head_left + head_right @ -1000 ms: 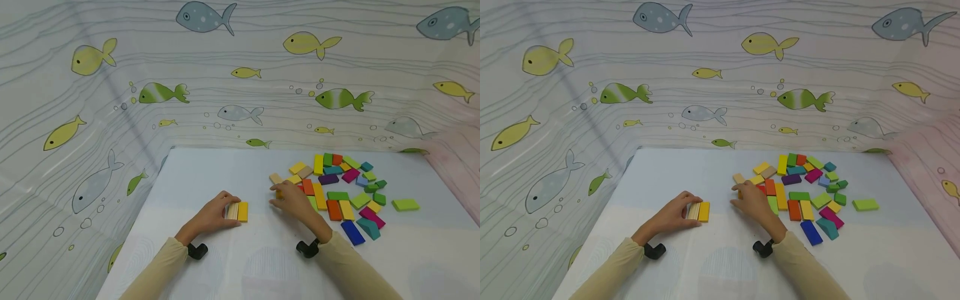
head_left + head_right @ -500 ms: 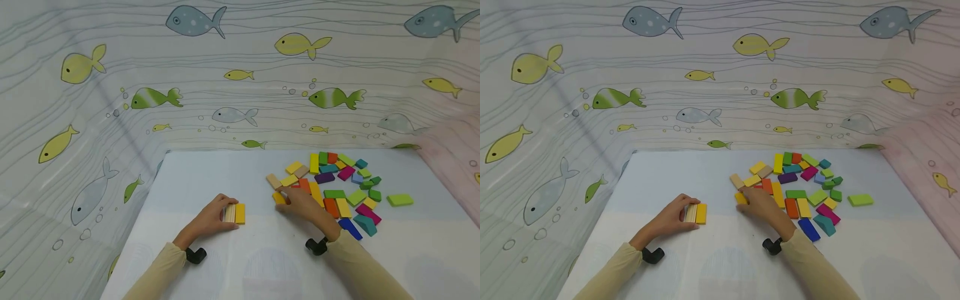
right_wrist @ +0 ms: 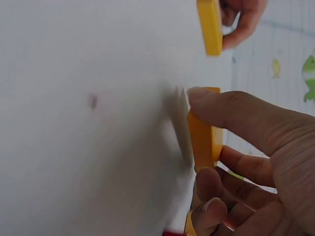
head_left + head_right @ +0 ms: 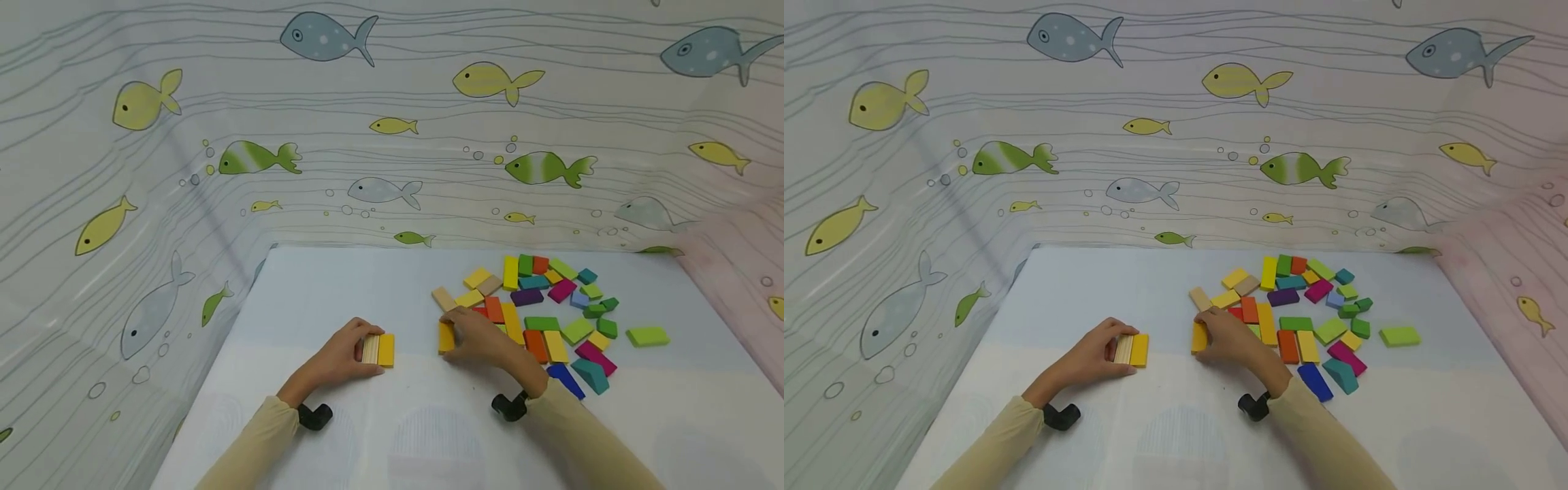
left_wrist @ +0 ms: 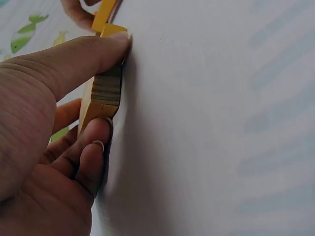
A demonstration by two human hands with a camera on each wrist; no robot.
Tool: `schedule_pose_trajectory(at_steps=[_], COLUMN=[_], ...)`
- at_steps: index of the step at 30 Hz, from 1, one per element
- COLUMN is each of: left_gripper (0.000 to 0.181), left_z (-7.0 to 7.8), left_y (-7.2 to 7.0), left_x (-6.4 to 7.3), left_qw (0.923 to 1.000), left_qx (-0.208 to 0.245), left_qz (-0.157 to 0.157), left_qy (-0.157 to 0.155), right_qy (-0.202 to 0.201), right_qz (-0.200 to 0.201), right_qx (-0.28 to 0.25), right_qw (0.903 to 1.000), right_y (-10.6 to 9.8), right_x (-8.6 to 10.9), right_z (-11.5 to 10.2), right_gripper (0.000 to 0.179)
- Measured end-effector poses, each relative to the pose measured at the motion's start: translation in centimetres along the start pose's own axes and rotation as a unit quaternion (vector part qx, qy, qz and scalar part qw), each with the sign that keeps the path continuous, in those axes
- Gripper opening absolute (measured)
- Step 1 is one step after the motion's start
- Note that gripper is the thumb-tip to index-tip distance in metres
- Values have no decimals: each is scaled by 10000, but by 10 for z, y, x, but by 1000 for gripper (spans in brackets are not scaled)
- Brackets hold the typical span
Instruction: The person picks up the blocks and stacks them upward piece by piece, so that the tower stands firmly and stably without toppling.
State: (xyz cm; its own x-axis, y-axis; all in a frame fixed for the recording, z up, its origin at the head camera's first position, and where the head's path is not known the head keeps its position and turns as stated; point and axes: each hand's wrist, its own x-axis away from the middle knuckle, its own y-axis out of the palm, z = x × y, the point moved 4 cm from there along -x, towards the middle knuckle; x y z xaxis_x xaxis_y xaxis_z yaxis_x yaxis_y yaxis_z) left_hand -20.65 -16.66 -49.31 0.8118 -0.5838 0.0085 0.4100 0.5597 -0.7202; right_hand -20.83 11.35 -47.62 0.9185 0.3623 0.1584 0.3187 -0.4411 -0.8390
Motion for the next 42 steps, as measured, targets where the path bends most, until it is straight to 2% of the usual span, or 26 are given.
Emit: schedule_pose_trajectory(at_steps=[4, 8, 11, 16, 23, 27, 30, 33, 39, 42], left_gripper=[66, 64, 64, 65, 65, 66, 65, 65, 67, 66], left_z=[1, 1, 1, 2, 1, 2, 2, 0, -5, -5], left_y=[-1, 0, 0, -1, -1, 1, 2, 2, 2, 2], left_x=[-1, -1, 0, 1, 3, 2, 0, 1, 3, 2], left_qw=[10000, 10000, 10000, 9999, 10000, 9998, 9996, 9996, 9996, 9995], left_qx=[-9, 2, -12, 18, 48, 113, 151, 113, 93, 167], left_qz=[1, -20, -46, -50, -38, -135, -185, -182, -229, -233], left_qy=[-5, -32, -80, -91, -10, -51, -114, -185, -154, -128], right_qy=[-204, -517, -746, -904, -974, -1061, -1004, -916, -457, -355], right_qz=[-23, -102, 13, 282, 275, 263, 429, 423, -260, -380], right_qx=[-172, -62, 39, 34, -12, -323, -370, -254, -192, -176], right_qw=[9996, 9986, 9972, 9955, 9949, 9935, 9933, 9946, 9984, 9985], right_y=[11, 27, 36, 42, 39, 14, -13, -32, -34, -35], right_x=[-1, -4, -7, -11, -11, -14, -24, -39, -57, -60], right_z=[-20, -40, -50, -60, -63, -50, -28, -7, 28, 35], right_gripper=[66, 64, 64, 65, 69, 63, 52, 51, 62, 66])
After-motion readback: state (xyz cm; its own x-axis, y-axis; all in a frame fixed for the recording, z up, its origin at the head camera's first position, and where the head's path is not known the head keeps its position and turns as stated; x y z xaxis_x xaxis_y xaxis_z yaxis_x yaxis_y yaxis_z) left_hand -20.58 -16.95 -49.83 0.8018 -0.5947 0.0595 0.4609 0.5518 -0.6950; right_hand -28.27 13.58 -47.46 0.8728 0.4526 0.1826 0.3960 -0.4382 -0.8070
